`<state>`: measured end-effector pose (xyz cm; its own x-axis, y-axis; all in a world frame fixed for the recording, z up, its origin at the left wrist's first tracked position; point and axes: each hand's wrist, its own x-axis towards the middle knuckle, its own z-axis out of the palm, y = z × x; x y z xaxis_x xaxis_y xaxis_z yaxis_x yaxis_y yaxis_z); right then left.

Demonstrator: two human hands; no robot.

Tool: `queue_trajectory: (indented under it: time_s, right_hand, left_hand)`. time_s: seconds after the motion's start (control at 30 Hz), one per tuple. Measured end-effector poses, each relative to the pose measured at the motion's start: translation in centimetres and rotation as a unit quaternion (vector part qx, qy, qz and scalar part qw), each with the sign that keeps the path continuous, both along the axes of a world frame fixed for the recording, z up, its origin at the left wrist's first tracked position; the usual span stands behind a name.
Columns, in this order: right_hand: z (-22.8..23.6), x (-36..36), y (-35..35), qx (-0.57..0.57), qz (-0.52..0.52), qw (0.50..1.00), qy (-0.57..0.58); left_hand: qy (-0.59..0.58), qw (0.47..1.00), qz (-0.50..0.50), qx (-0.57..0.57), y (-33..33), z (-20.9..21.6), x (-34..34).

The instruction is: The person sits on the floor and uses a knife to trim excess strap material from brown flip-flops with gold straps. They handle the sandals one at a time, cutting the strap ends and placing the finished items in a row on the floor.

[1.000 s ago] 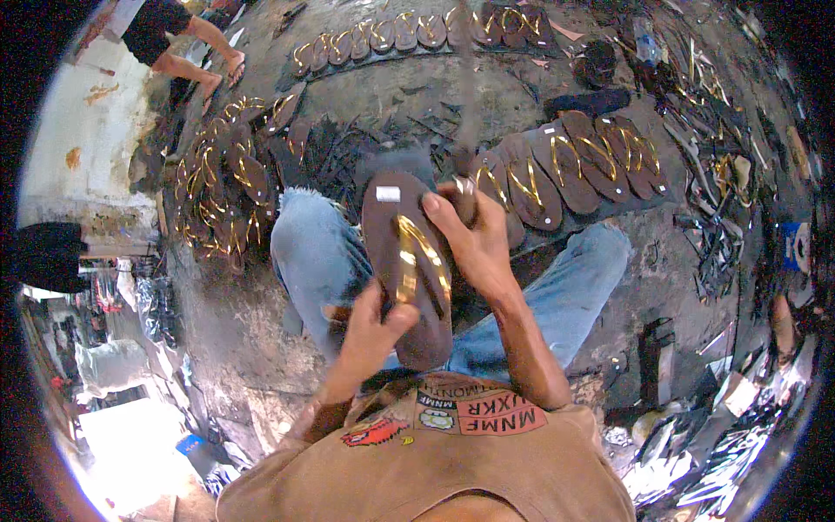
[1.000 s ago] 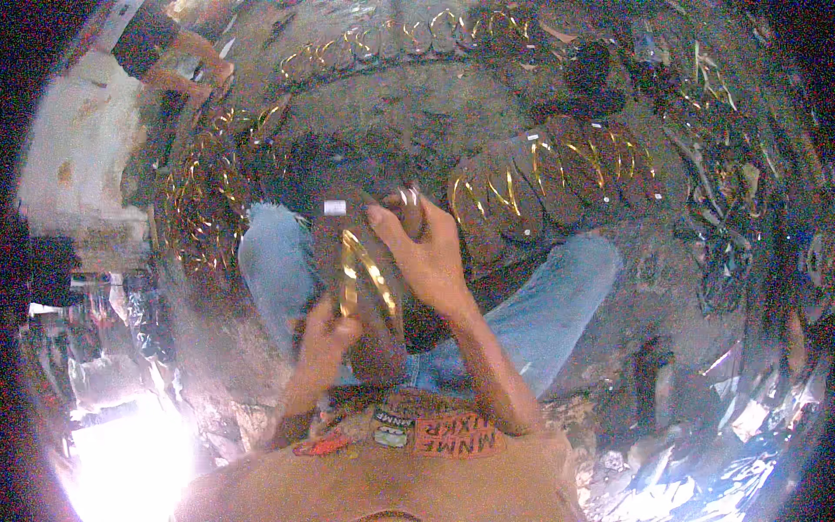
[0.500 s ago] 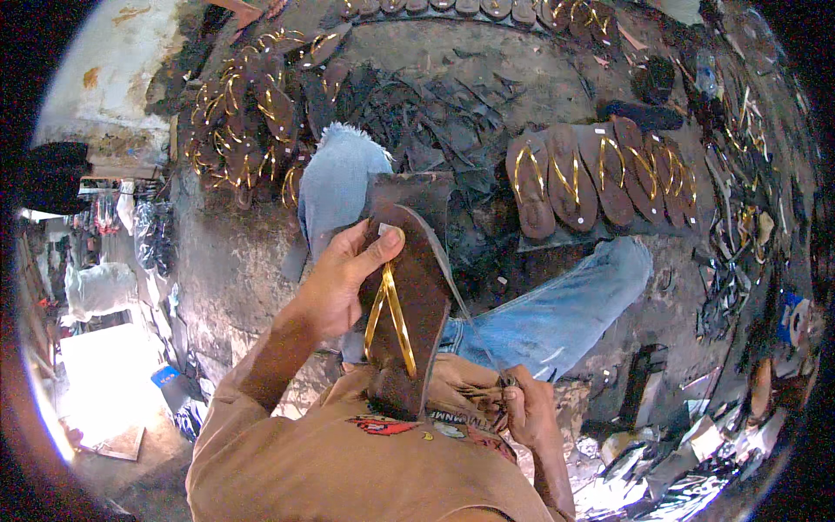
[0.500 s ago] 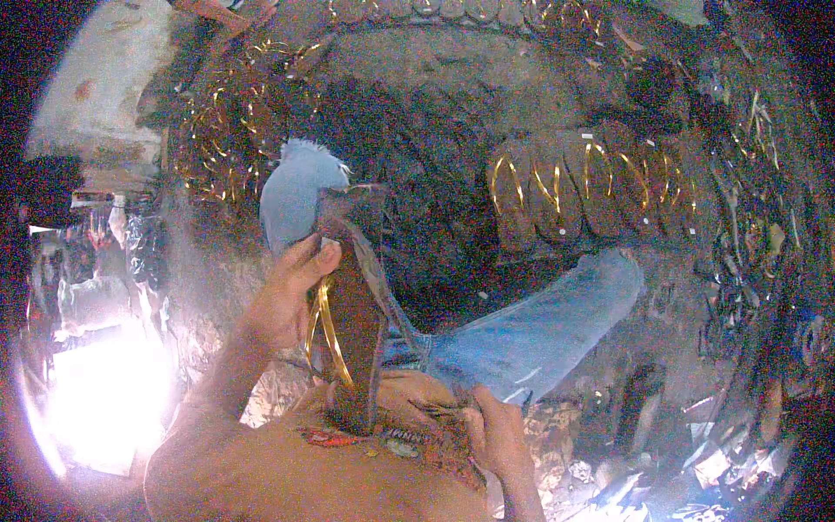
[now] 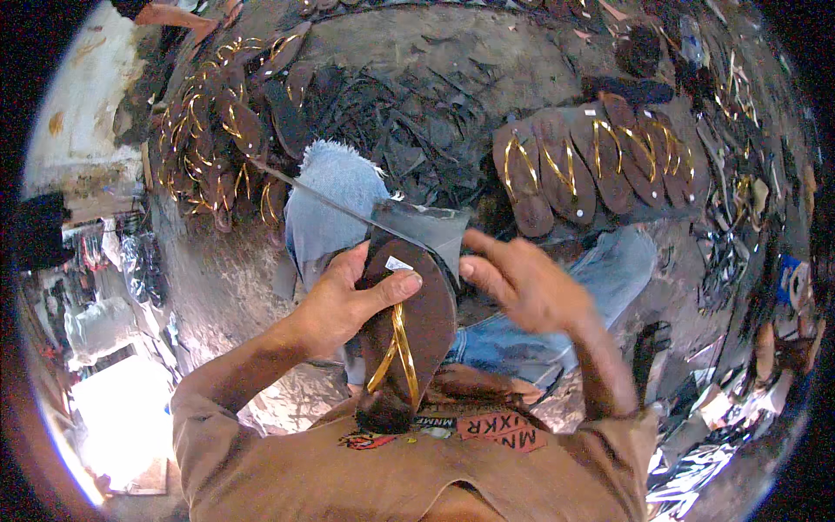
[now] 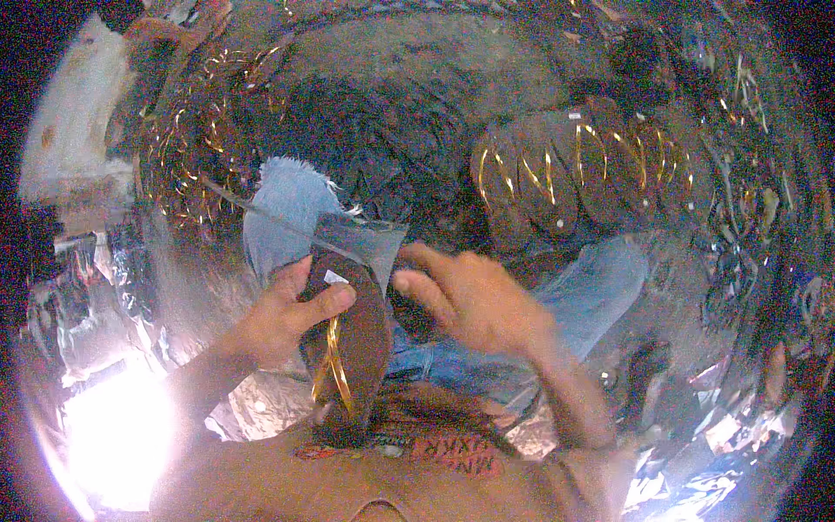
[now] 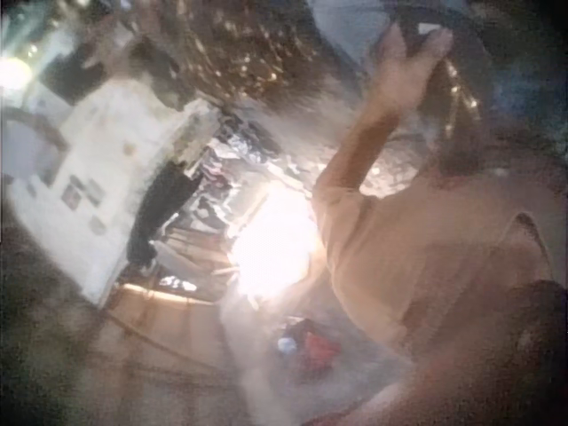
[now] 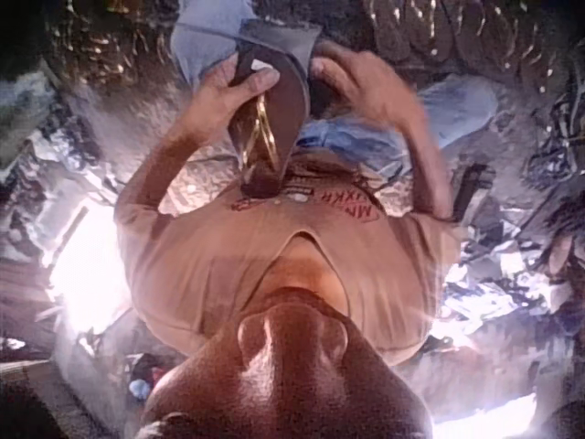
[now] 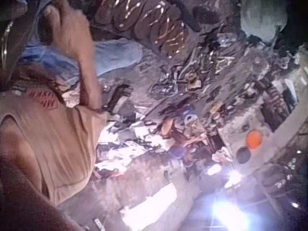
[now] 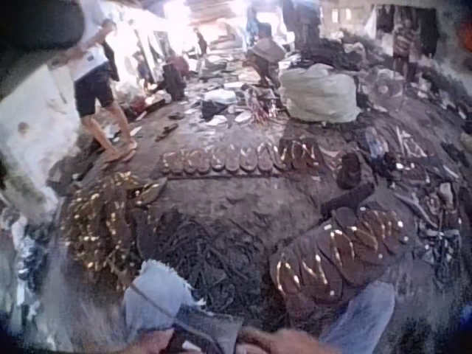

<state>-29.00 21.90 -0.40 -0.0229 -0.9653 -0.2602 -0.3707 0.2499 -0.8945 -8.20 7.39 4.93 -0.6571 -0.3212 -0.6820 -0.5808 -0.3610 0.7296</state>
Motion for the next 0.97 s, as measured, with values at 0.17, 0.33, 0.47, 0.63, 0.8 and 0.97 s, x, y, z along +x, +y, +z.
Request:
queue_trajectory:
  time_s: [0.17, 0.33, 0.47, 0.63, 0.8, 0.97]
  right_hand:
    - [1.0, -1.9, -3.2, -0.034, 0.078, 0.992, 0.09]
    - [1.2, -0.9, 1.9, -0.11, -0.171, 0.977, -0.067]
    - [-5.7, 5.1, 4.5, -0.201, -0.403, 0.892, 0.044]
    - [-0.8, 5.5, 4.8, -0.164, -0.42, 0.866, -0.214]
    - [-2.6, 10.5, 14.3, -0.009, -0.395, 0.917, -0.049]
    - [-2.0, 11.2, 20.7, 0.149, -0.337, 0.929, -0.025]
  left_hand:
    - [-0.02, 0.999, -0.005, -0.025, 0.1, -0.6, 0.0]
    - [0.117, 0.986, 0.104, 0.053, 0.7, 0.1, -0.3]
    - [0.414, 0.89, 0.191, 0.01, 7.8, -2.0, -3.2]
    - [0.313, 0.841, 0.415, 0.153, 5.1, -3.0, -8.6]
    - [0.301, 0.839, 0.421, 0.164, 5.9, -4.8, -6.8]
    - [0.233, 0.887, 0.369, 0.151, 8.4, -3.9, -4.4]
